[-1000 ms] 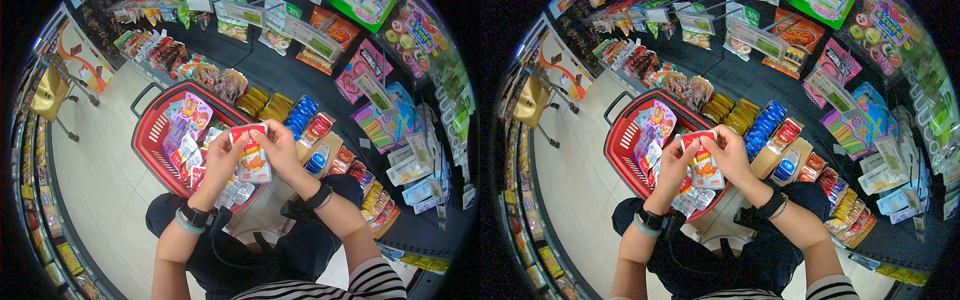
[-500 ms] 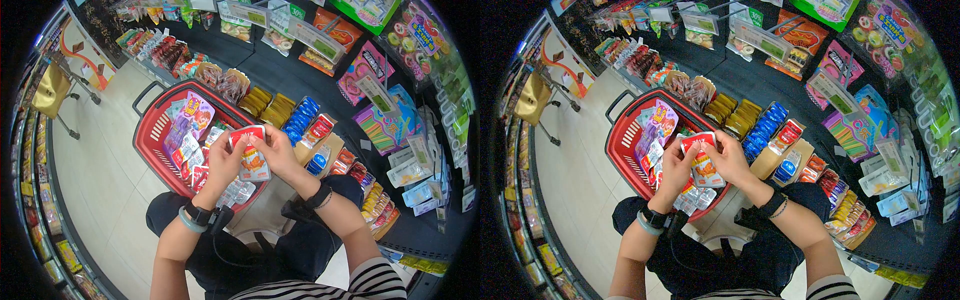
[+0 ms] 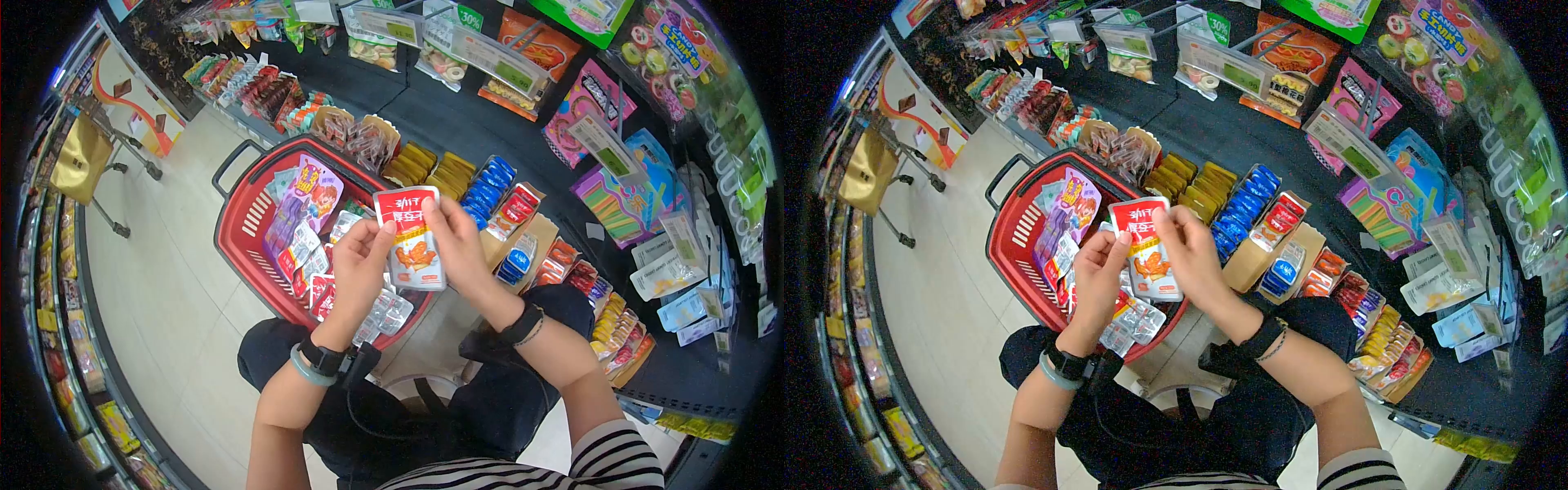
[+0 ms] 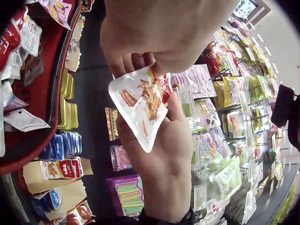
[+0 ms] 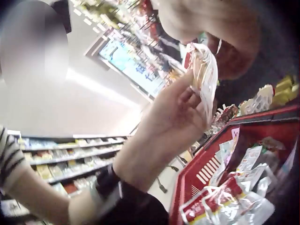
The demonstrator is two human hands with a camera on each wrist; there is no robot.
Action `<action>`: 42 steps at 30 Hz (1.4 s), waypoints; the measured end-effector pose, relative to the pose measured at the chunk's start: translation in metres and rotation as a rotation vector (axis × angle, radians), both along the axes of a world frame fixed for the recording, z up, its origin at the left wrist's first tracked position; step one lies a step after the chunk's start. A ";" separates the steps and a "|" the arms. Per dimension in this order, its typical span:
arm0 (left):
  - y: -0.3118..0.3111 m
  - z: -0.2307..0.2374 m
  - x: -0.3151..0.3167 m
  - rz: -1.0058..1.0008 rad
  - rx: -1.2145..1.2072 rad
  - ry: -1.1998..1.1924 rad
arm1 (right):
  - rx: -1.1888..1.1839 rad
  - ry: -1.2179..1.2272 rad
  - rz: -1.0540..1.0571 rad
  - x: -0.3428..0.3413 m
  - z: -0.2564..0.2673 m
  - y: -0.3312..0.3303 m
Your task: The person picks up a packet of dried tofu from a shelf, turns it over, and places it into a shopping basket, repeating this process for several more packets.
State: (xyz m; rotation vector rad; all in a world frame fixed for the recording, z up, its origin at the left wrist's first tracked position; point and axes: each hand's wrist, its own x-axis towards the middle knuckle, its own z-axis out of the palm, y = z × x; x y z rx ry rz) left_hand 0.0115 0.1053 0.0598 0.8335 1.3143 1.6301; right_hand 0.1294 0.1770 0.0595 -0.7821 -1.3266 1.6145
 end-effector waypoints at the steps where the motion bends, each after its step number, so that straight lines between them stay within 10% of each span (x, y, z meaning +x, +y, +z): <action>1: 0.000 -0.001 -0.001 -0.002 -0.001 0.001 | 0.145 -0.160 -0.005 0.000 0.002 -0.005; 14: -0.006 0.012 -0.008 -0.007 0.073 -0.203 | 0.007 0.075 0.109 -0.001 0.013 -0.017; 20: -0.005 0.017 -0.013 0.110 0.071 -0.008 | 0.395 -0.353 0.119 0.003 0.018 -0.020; 27: -0.008 0.033 -0.013 0.049 0.020 -0.379 | 0.400 -0.191 0.167 0.003 0.023 -0.024; 42: -0.007 0.019 -0.003 0.069 0.171 0.322 | 0.044 0.018 0.074 -0.003 0.022 -0.020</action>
